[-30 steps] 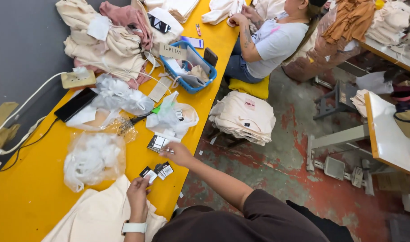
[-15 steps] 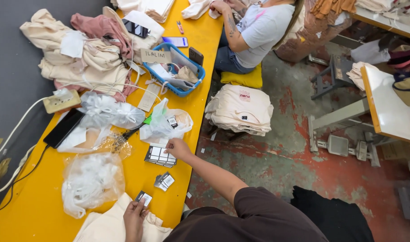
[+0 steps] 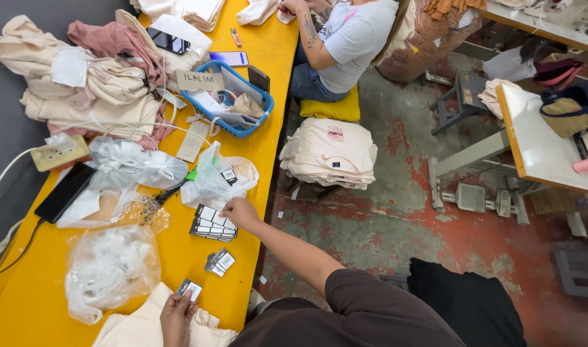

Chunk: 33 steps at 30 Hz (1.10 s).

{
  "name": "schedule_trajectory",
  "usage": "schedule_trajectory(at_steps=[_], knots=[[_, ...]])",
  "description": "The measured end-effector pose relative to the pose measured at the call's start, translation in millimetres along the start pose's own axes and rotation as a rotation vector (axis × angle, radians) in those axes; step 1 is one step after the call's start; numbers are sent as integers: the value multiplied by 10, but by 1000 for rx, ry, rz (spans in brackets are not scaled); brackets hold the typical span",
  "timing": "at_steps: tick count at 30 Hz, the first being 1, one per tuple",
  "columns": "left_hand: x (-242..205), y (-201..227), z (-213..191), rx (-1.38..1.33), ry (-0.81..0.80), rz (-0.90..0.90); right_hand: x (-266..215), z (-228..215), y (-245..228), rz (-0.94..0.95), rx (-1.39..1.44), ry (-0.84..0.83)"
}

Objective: Attaching brand tags to the neck labels of t-shirts and stacking them on a work table.

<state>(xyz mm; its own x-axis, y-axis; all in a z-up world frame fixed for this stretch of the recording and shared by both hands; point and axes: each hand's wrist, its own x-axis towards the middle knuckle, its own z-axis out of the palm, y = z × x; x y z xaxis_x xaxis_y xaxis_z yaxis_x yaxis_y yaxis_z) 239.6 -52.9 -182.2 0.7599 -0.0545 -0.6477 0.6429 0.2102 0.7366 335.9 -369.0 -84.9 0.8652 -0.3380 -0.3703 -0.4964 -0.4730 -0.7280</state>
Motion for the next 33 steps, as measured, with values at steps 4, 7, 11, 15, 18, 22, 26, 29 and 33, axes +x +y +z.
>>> schedule_trajectory(at_steps=[4,7,11,15,18,22,26,29,33], knots=[[-49,63,7,2,-9,-8,-33,-81,66,-11,102,-11],[-65,62,-10,-3,-20,-8,-207,-258,-21,-65,178,-79],[4,11,-52,-11,-74,3,-558,-517,-289,-162,81,-238],[-40,27,-12,-8,-91,5,-739,-426,-235,-253,108,-281],[-316,141,186,-29,-171,37,-854,-209,-87,-316,153,-249],[-708,255,457,104,-205,65,-1119,-14,14,-364,265,-429],[-953,143,425,183,-212,187,-1496,39,-15,-256,357,-574],[-1283,30,365,232,-165,211,-1766,157,199,-203,437,-610],[-1577,-322,263,299,-161,280,-2214,49,382,-166,339,-693]])
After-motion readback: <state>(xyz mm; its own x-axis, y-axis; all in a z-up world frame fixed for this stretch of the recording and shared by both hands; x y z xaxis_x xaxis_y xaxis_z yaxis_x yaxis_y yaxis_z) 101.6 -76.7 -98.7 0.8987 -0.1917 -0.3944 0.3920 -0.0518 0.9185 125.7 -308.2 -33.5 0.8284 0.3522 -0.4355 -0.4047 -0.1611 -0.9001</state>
